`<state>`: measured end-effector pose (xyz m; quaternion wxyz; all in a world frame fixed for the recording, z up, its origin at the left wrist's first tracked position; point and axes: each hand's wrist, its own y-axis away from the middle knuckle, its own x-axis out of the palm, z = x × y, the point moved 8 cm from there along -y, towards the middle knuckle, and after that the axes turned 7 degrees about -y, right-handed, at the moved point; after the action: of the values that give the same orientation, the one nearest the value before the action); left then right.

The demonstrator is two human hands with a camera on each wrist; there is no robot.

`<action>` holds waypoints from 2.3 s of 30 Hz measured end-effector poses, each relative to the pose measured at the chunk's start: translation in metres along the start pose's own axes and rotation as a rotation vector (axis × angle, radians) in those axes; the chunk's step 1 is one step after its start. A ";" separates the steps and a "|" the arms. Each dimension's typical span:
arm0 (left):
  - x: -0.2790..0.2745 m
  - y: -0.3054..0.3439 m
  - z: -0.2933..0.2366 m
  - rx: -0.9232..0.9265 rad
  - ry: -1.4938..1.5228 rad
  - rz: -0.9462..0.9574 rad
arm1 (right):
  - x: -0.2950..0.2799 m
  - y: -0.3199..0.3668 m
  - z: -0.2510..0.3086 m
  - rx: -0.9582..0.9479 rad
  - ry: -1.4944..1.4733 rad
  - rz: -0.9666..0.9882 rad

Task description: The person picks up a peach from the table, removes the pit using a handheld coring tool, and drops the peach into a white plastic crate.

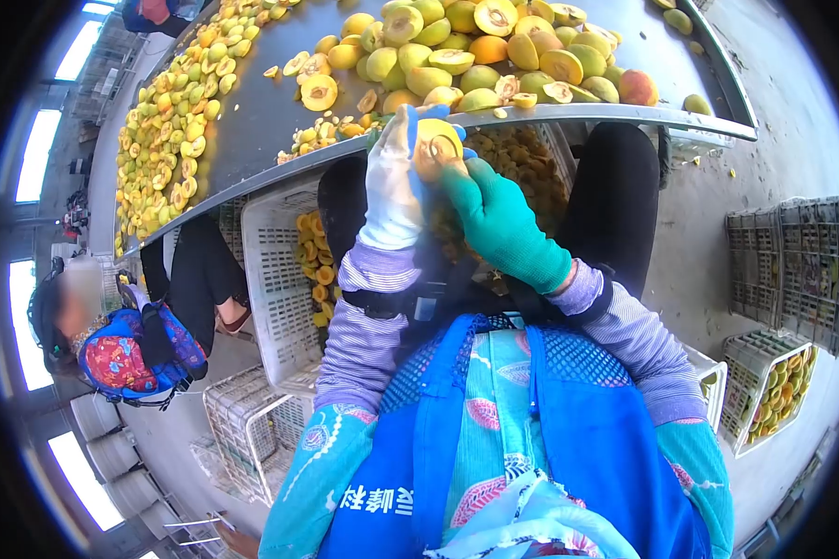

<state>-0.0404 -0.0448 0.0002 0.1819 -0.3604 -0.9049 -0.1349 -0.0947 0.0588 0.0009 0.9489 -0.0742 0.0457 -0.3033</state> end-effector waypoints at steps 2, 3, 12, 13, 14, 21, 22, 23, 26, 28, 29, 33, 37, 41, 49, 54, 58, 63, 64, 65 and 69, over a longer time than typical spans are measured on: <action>0.003 0.001 -0.003 0.072 -0.132 -0.060 | -0.003 0.002 0.000 -0.019 0.021 -0.040; 0.003 0.001 -0.005 0.092 -0.213 -0.086 | -0.003 0.002 -0.001 -0.027 0.060 -0.039; 0.000 -0.003 -0.001 0.133 -0.456 -0.161 | 0.003 0.005 -0.005 -0.105 0.192 0.154; 0.002 -0.006 0.000 0.106 -0.519 -0.116 | 0.004 0.005 -0.012 -0.028 0.162 0.196; 0.004 -0.009 0.002 0.079 -0.582 -0.072 | 0.004 0.006 -0.010 -0.102 0.170 0.165; 0.020 -0.012 -0.003 0.100 -0.756 -0.078 | 0.011 0.011 -0.021 0.147 -0.303 0.192; 0.020 -0.012 -0.002 0.089 -0.823 -0.038 | 0.010 0.014 -0.020 0.274 -0.396 0.234; 0.020 -0.021 0.006 0.068 -0.889 0.149 | 0.007 0.019 -0.018 0.415 -0.488 0.253; 0.033 -0.021 0.008 -0.250 -0.978 0.342 | 0.021 0.033 -0.016 0.752 -0.965 0.338; 0.032 -0.022 0.005 -0.029 -0.557 0.262 | 0.043 0.033 -0.012 0.829 -1.589 0.403; 0.022 -0.018 0.011 0.012 -0.333 0.022 | 0.042 0.032 -0.007 0.825 -1.671 0.396; 0.017 -0.010 0.028 -0.110 -0.410 0.168 | 0.041 0.050 -0.017 0.933 -1.611 0.540; 0.009 0.000 0.020 -0.101 -0.188 -0.011 | 0.055 0.045 0.006 0.936 -1.865 0.711; -0.043 0.022 0.006 -0.149 0.116 -0.201 | 0.061 0.060 0.016 0.970 -1.754 0.673; -0.154 -0.030 -0.133 0.218 -1.852 -0.587 | 0.026 0.062 -0.114 1.214 -1.362 0.071; -0.165 -0.154 -0.089 0.011 -1.828 -0.261 | 0.007 0.026 -0.053 0.857 -0.766 0.100; -0.149 -0.151 -0.091 0.047 -1.740 -0.169 | -0.006 -0.008 -0.034 0.468 -0.563 0.099; -0.108 -0.066 -0.068 -0.048 -0.321 -0.057 | -0.006 -0.004 -0.041 0.717 -0.701 0.028; -0.099 -0.054 -0.055 -0.087 -0.155 0.007 | -0.006 -0.004 -0.032 0.638 -0.585 0.016; -0.084 -0.041 -0.044 -0.055 -0.122 0.057 | -0.008 -0.013 -0.017 0.295 -0.321 0.061; -0.020 -0.004 -0.006 -0.009 -0.088 0.128 | -0.002 -0.007 0.000 0.076 0.052 0.088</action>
<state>-0.0288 -0.0620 -0.0038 0.1487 -0.4240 -0.8864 -0.1112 -0.1009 0.0544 0.0025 0.9620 -0.0282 0.0619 -0.2644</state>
